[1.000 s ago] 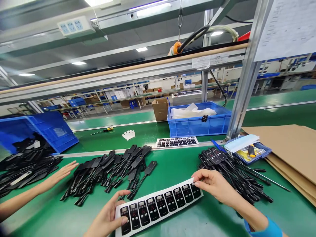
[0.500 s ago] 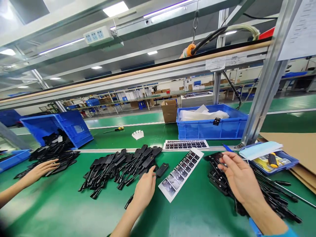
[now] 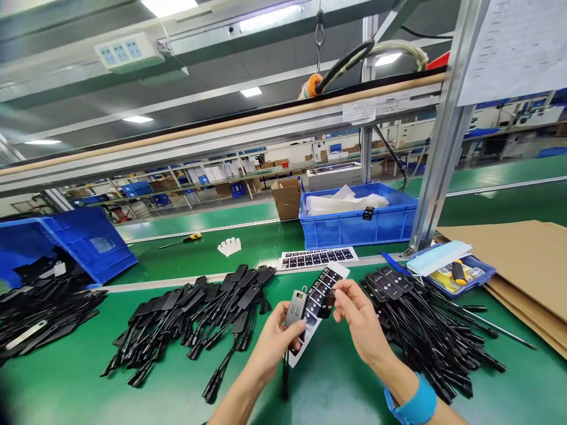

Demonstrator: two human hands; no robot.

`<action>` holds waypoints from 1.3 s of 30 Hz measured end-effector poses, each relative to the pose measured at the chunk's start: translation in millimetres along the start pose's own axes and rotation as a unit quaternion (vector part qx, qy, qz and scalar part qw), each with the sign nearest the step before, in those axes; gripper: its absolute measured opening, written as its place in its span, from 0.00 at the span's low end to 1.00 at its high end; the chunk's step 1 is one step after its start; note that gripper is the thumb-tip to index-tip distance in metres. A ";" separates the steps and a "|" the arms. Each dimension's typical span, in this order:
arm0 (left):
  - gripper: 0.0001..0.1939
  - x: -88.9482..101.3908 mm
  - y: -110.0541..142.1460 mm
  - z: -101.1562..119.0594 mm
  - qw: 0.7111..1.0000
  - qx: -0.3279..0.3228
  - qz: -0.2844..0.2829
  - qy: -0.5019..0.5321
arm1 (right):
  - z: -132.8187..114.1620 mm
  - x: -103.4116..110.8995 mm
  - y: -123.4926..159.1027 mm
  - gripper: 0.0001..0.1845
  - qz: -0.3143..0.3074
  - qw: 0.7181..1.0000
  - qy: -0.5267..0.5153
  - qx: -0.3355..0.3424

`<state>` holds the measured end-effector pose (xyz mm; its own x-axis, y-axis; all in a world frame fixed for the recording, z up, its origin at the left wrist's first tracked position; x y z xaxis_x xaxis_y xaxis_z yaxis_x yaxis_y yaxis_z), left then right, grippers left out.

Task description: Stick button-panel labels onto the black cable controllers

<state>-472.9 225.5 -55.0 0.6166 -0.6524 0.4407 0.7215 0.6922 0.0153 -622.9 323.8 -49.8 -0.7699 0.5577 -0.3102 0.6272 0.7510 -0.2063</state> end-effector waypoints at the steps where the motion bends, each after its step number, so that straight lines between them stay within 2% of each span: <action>1: 0.14 -10.7 2.1 -1.4 0.998 0.012 -0.025 0.062 | 3.3 0.2 1.0 0.14 0.001 1.000 0.018 0.000; 3: 0.17 -28.7 6.5 -6.4 0.971 0.048 -0.057 0.227 | 10.1 0.8 3.1 0.14 0.000 0.997 0.071 -0.001; 6: 0.25 -43.2 13.1 -14.0 0.897 0.098 -0.084 0.423 | 18.6 0.9 6.8 0.15 -0.012 0.989 0.144 -0.004; 11: 0.31 -47.6 21.1 -19.9 0.866 0.092 -0.127 0.476 | 23.6 -2.9 14.1 0.13 -0.034 0.979 0.198 -0.009; 22: 0.31 -50.6 28.2 -18.8 0.857 0.060 -0.159 0.487 | 20.9 -5.1 18.9 0.13 -0.033 0.975 0.216 -0.038; 39: 0.33 -47.1 29.5 -9.7 0.880 0.089 -0.141 0.444 | 17.5 -5.5 19.3 0.10 -0.025 0.967 0.253 -0.005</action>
<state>-477.6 273.6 -84.1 0.4808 -0.7353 -0.4777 0.8733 0.4501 0.1863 -604.5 329.1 -68.2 -0.7602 0.6199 0.1944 0.5882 0.7838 -0.1991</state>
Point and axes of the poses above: each hand's wrist, its own y-axis away from the middle knuckle, its own x-axis out of the back of the hand, z = x × y, the point moved 2 cm from there along -y, towards the middle knuckle, and after that the axes turned 2 degrees about y, right-handed, at the moved point
